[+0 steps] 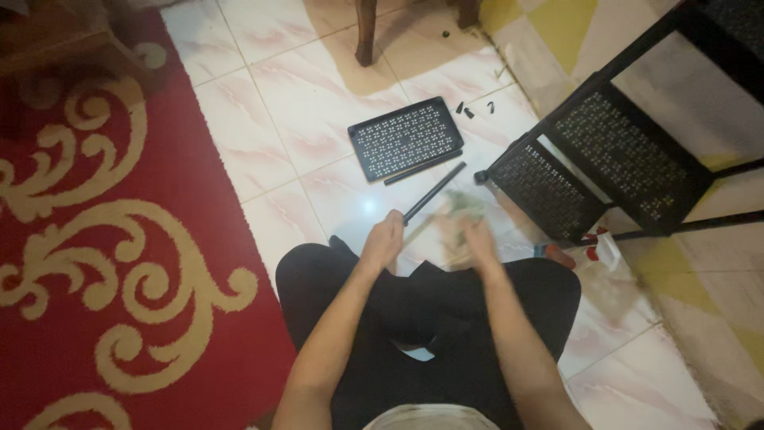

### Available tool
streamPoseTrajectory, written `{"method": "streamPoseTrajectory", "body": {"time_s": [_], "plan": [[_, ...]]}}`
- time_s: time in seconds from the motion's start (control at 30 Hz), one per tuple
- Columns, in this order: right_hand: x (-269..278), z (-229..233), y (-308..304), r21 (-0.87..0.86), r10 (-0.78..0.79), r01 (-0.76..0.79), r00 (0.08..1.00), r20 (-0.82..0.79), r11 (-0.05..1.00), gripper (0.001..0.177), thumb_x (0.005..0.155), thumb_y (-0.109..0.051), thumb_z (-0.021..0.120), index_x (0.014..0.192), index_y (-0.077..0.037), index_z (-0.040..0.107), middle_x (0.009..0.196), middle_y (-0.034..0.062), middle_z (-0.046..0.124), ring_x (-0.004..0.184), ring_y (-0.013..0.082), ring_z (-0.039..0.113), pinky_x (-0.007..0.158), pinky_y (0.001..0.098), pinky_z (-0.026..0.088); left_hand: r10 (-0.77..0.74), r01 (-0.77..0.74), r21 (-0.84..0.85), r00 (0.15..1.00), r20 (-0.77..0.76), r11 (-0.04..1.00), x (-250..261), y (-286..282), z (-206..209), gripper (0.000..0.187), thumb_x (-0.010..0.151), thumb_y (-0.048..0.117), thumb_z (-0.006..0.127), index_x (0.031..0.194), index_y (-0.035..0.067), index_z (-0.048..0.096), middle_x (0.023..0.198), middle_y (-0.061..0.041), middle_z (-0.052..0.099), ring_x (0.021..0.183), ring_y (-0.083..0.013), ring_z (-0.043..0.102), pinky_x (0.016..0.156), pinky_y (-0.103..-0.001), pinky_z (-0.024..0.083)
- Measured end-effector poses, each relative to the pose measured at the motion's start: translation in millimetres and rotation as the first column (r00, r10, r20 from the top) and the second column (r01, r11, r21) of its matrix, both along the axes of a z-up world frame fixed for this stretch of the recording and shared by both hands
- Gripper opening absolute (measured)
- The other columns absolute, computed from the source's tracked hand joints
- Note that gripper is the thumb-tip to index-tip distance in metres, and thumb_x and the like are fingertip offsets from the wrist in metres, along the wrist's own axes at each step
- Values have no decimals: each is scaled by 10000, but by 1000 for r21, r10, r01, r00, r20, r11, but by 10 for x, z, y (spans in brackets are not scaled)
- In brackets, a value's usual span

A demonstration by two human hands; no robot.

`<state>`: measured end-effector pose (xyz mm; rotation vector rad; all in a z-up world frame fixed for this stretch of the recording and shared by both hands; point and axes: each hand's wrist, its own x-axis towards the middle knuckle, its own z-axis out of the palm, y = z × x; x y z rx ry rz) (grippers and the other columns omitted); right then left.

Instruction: The person sits on the floor and takes apart a black tiered shelf rack, pulling the vertical poles out of the shelf trays. They wipe the poles and a detached shelf tray with a green cloth, then reinsert the poles into the rack and continue cleaning the removed tray.

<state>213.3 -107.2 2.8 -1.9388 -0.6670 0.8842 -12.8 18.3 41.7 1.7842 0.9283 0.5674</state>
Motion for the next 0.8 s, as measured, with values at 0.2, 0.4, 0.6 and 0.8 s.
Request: {"method": "streamPoseTrajectory", "body": {"time_s": [0.2,0.4,0.6,0.8], "plan": [[-854,-393,31,390,139,267,642,-754,881,449,1096,-384,541,1377,-34,516,1222,131,609,1001,263,643,889,417,546,-334,306,283,941,54,909,-12,-125,98,329,900,159,615,1188,32,519,1068,-285,662,994,-501,631,792,-529,506],[294,-195,412,271,-48,631,441,-896,727,368,996,-473,541,1029,-108,570,889,32,625,896,227,636,782,501,533,-422,440,77,890,-175,895,-62,-192,208,261,980,237,595,1167,62,542,1007,-263,687,991,-475,647,812,-546,496],[-537,-112,206,346,101,340,570,-816,875,329,1016,-334,549,1285,-145,526,1149,39,638,1098,208,618,1009,441,485,-375,357,-117,904,-207,927,67,-132,-15,338,1083,299,377,1314,86,504,1014,-321,669,992,-502,630,858,-560,470],[107,-43,243,317,84,351,543,-835,881,457,1089,-413,541,1239,15,595,1137,146,686,1076,279,658,967,439,555,-494,494,-50,850,-184,868,51,-203,-254,395,1043,362,384,1131,38,593,903,-281,671,900,-466,661,860,-522,499]]}}
